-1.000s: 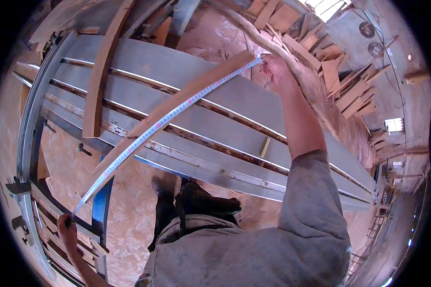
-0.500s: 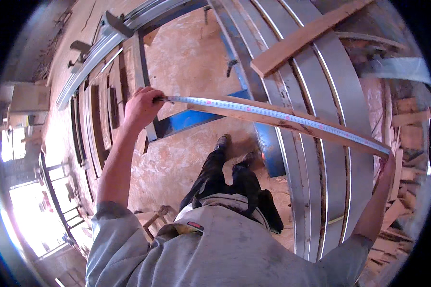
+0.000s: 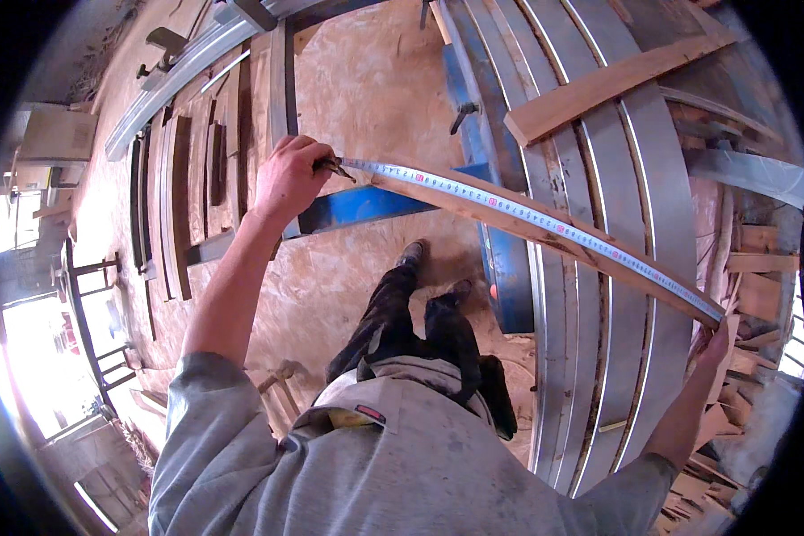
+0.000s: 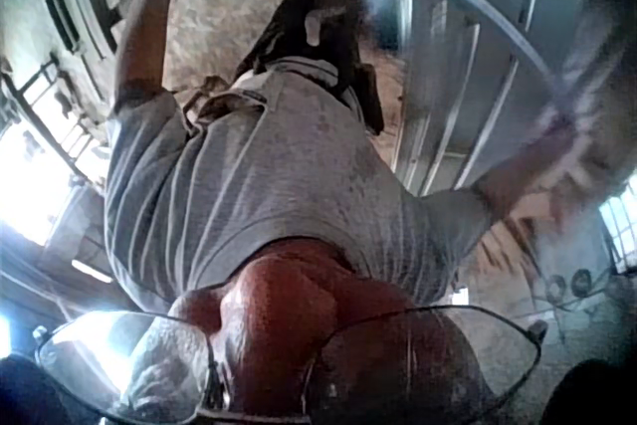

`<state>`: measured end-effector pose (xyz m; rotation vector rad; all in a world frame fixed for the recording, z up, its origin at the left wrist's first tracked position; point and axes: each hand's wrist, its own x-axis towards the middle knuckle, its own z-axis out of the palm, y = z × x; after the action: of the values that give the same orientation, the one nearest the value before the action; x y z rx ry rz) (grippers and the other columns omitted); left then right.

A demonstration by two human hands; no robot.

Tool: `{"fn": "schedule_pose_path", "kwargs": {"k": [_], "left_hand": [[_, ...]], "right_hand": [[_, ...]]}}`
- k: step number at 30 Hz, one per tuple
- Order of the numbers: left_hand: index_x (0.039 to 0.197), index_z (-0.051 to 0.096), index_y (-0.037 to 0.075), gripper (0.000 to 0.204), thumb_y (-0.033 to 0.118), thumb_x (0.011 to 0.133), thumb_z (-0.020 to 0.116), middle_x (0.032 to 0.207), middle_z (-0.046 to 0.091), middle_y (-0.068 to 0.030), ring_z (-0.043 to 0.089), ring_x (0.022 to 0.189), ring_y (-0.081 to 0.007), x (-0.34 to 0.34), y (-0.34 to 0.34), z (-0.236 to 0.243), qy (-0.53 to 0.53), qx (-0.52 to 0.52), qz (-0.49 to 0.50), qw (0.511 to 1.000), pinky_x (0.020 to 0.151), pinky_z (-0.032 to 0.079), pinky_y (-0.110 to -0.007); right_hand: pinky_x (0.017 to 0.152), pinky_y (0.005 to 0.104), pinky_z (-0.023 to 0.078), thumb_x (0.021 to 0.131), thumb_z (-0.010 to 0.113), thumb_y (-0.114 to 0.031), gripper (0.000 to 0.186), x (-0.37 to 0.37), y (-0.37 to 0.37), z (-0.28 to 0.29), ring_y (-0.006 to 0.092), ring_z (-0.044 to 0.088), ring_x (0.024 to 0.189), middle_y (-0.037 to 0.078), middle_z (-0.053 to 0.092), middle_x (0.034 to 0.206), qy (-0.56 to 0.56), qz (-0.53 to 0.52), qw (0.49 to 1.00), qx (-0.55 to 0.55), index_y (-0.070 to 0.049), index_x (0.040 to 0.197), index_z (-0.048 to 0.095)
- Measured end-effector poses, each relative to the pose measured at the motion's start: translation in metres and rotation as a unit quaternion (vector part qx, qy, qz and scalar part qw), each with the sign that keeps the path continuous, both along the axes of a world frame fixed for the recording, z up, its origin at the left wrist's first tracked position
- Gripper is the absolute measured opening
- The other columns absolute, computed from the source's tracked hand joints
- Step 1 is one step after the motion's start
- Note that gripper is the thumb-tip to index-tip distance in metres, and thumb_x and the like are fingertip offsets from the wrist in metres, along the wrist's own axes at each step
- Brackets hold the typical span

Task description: The person uses a table saw to cut thin wooden strips. They repeatedly measure the strips with a tape measure, mark them with a pencil, and feed them through the saw blade to trim them to length. The person handles the wood by hand and stacks the cut pieces on the floor.

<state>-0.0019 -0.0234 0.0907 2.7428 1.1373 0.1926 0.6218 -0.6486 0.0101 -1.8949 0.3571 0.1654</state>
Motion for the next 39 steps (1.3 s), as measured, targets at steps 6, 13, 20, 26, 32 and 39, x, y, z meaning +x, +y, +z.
{"fn": "schedule_pose_path", "kwargs": {"k": [6,13,20,26,32,39], "left_hand": [[0.094,0.072,0.014,0.015,0.019,0.080,0.071,0.097,0.066,-0.0016,0.059,0.100,-0.0242,-0.002,0.001,-0.003,-0.019,0.019,-0.008,1.000,0.081,0.052,-0.038],[0.094,0.072,0.015,0.015,0.019,0.080,0.071,0.097,0.066,-0.0009,0.059,0.101,-0.0240,-0.002,-0.001,-0.003,-0.016,0.020,0.006,1.000,0.081,0.053,-0.038],[0.094,0.072,0.014,0.015,0.017,0.079,0.071,0.098,0.066,-0.0014,0.059,0.102,-0.0238,-0.002,-0.003,-0.003,-0.014,0.016,0.012,1.000,0.082,0.052,-0.037],[0.095,0.072,0.014,0.016,0.018,0.080,0.070,0.097,0.066,-0.0021,0.059,0.102,-0.0242,-0.001,-0.001,-0.007,-0.019,0.010,0.007,1.000,0.083,0.052,-0.037],[0.097,0.072,0.016,0.019,0.017,0.079,0.068,0.097,0.066,-0.0031,0.059,0.103,-0.0255,-0.004,-0.012,0.001,-0.008,0.024,0.019,1.000,0.085,0.052,-0.039],[0.112,0.066,0.019,0.032,0.031,0.082,0.068,0.093,0.067,-0.0087,0.064,0.097,-0.0299,0.002,-0.069,0.043,0.019,-0.133,-0.061,0.989,0.078,0.055,-0.043]], "right_hand": [[0.057,0.0239,0.050,0.098,0.054,-0.037,0.039,0.003,-0.008,0.001,0.0119,0.061,0.072,0.004,0.065,0.094,-0.007,0.039,0.999,0.031,-0.005,0.118,0.061],[0.068,0.0277,0.053,0.097,0.055,-0.039,0.040,0.019,-0.030,-0.005,0.0157,0.062,0.084,0.005,0.063,0.108,0.032,0.100,0.993,0.057,-0.011,0.125,0.058],[0.070,0.0292,0.053,0.096,0.055,-0.042,0.041,0.023,-0.030,-0.009,0.0160,0.061,0.090,0.002,0.062,0.110,0.048,0.051,0.997,0.037,-0.014,0.126,0.057],[0.074,0.0289,0.052,0.094,0.058,-0.044,0.040,0.034,-0.049,-0.007,0.0146,0.060,0.094,0.000,0.061,0.109,0.059,0.067,0.995,0.053,-0.015,0.123,0.058],[0.086,0.0307,0.047,0.092,0.060,-0.044,0.042,0.026,-0.019,-0.003,0.0158,0.059,0.098,-0.001,0.062,0.109,0.065,0.023,0.997,0.027,-0.016,0.124,0.058],[0.096,0.0366,0.044,0.101,0.046,-0.037,0.044,0.024,-0.104,0.033,0.0199,0.059,0.106,0.009,0.063,0.117,-0.001,0.175,0.957,0.230,-0.005,0.128,0.055]]}}
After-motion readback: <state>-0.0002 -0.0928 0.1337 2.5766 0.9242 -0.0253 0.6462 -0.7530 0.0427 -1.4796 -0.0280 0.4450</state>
